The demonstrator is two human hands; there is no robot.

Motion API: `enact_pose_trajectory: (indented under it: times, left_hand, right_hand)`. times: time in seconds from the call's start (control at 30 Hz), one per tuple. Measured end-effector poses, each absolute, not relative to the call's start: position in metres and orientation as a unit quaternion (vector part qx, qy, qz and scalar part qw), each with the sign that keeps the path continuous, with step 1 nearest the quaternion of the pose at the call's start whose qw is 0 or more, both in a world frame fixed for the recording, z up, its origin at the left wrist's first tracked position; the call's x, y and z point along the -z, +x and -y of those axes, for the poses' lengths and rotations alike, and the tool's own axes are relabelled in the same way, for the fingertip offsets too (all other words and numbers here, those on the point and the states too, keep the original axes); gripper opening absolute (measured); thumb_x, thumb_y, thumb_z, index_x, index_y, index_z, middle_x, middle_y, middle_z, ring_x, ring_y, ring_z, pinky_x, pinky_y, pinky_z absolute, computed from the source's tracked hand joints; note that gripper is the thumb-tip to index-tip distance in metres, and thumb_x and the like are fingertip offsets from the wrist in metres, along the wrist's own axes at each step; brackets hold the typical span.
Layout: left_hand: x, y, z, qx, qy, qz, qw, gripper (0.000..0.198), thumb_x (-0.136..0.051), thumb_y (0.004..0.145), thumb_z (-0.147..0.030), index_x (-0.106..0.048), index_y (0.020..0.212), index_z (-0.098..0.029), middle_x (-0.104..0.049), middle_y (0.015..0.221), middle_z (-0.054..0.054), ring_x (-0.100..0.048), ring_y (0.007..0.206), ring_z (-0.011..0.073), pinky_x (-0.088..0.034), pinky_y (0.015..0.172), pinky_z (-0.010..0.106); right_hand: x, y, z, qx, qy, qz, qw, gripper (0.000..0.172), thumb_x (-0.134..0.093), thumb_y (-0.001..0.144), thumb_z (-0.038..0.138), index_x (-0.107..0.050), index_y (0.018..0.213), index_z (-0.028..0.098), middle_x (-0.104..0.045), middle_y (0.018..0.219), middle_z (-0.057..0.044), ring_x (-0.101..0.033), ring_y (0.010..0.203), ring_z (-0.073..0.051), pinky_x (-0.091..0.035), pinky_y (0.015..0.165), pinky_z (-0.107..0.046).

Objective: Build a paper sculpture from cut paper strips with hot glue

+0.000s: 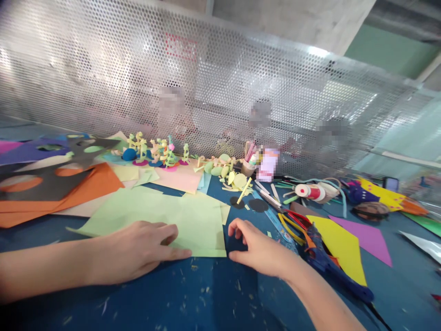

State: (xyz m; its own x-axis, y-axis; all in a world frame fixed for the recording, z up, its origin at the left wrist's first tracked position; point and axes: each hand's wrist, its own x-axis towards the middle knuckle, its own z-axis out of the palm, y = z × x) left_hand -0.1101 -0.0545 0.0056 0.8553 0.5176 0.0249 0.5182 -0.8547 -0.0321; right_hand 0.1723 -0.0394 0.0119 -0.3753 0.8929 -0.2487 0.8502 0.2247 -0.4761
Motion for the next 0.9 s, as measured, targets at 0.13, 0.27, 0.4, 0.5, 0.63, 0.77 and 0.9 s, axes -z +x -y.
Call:
enact_pose_trajectory:
  times: [0.13,0.27,0.4,0.5,0.63,0.77,0.9]
  left_hand:
    - [-0.006,-0.11,0.055,0.012,-0.962,0.272,-0.002,0.045,-0.039,0.085,-0.016,-0.043,0.125,-0.036,-0.051,0.087,0.004,-0.051,0.067,0.0168,-0.037,0.06,0.027]
    - [-0.006,-0.111,0.056,0.027,-0.962,0.271,-0.016,0.046,-0.04,0.084,-0.016,-0.043,0.125,-0.036,-0.051,0.085,0.004,-0.052,0.071,0.0173,-0.037,0.062,0.027]
    - [-0.009,-0.11,0.056,0.029,-0.96,0.273,-0.053,0.046,-0.04,0.083,-0.015,-0.044,0.125,-0.035,-0.053,0.089,0.004,-0.053,0.077,0.0179,-0.037,0.067,0.027]
    - [-0.012,-0.112,0.052,0.055,-0.951,0.279,-0.124,0.042,-0.042,0.082,-0.013,-0.051,0.118,-0.034,-0.055,0.09,0.003,-0.054,0.081,0.0163,-0.038,0.072,0.024]
    - [-0.015,-0.121,0.04,0.088,-0.909,0.31,-0.264,0.026,-0.049,0.08,-0.017,-0.061,0.101,-0.027,-0.058,0.082,0.0,-0.055,0.073,0.0119,-0.041,0.067,0.019]
    - [-0.014,-0.13,0.03,0.095,-0.876,0.326,-0.342,0.017,-0.055,0.076,-0.021,-0.067,0.089,-0.023,-0.061,0.084,0.0,-0.056,0.071,0.0101,-0.043,0.064,0.017]
    - [-0.007,-0.134,0.028,0.104,-0.858,0.327,-0.383,0.017,-0.058,0.075,-0.024,-0.07,0.087,-0.021,-0.064,0.083,0.002,-0.058,0.071,0.0111,-0.045,0.065,0.018]
  right_hand:
    - [-0.017,0.174,0.036,-0.321,-0.55,0.763,0.111,0.017,-0.051,0.08,0.03,-0.049,0.096,0.024,-0.054,0.09,-0.001,-0.052,0.081,-0.015,-0.044,0.071,-0.026]
    - [-0.009,0.145,0.048,-0.292,-0.513,0.786,0.185,0.017,-0.047,0.084,0.036,-0.054,0.092,0.023,-0.058,0.086,-0.001,-0.054,0.078,-0.015,-0.044,0.07,-0.027]
    - [0.004,0.117,0.062,-0.248,-0.48,0.818,0.197,0.004,-0.054,0.079,0.023,-0.057,0.081,0.022,-0.059,0.084,-0.001,-0.055,0.079,-0.015,-0.043,0.071,-0.027]
    - [0.008,0.113,0.062,-0.255,-0.492,0.812,0.183,0.003,-0.056,0.077,0.021,-0.056,0.075,0.021,-0.057,0.075,0.001,-0.054,0.072,-0.014,-0.042,0.065,-0.024]
    - [0.008,0.118,0.059,-0.278,-0.5,0.801,0.175,0.006,-0.057,0.078,0.023,-0.054,0.073,0.021,-0.054,0.07,0.003,-0.052,0.065,-0.012,-0.041,0.06,-0.022]
    - [0.007,0.118,0.061,-0.216,-0.487,0.828,0.178,0.008,-0.059,0.076,0.02,-0.052,0.079,0.022,-0.057,0.082,0.0,-0.053,0.079,-0.016,-0.042,0.07,-0.027]
    - [0.008,0.115,0.064,-0.166,-0.416,0.875,0.185,0.015,-0.052,0.079,0.01,-0.052,0.083,0.024,-0.059,0.088,-0.001,-0.053,0.089,-0.018,-0.04,0.078,-0.032]
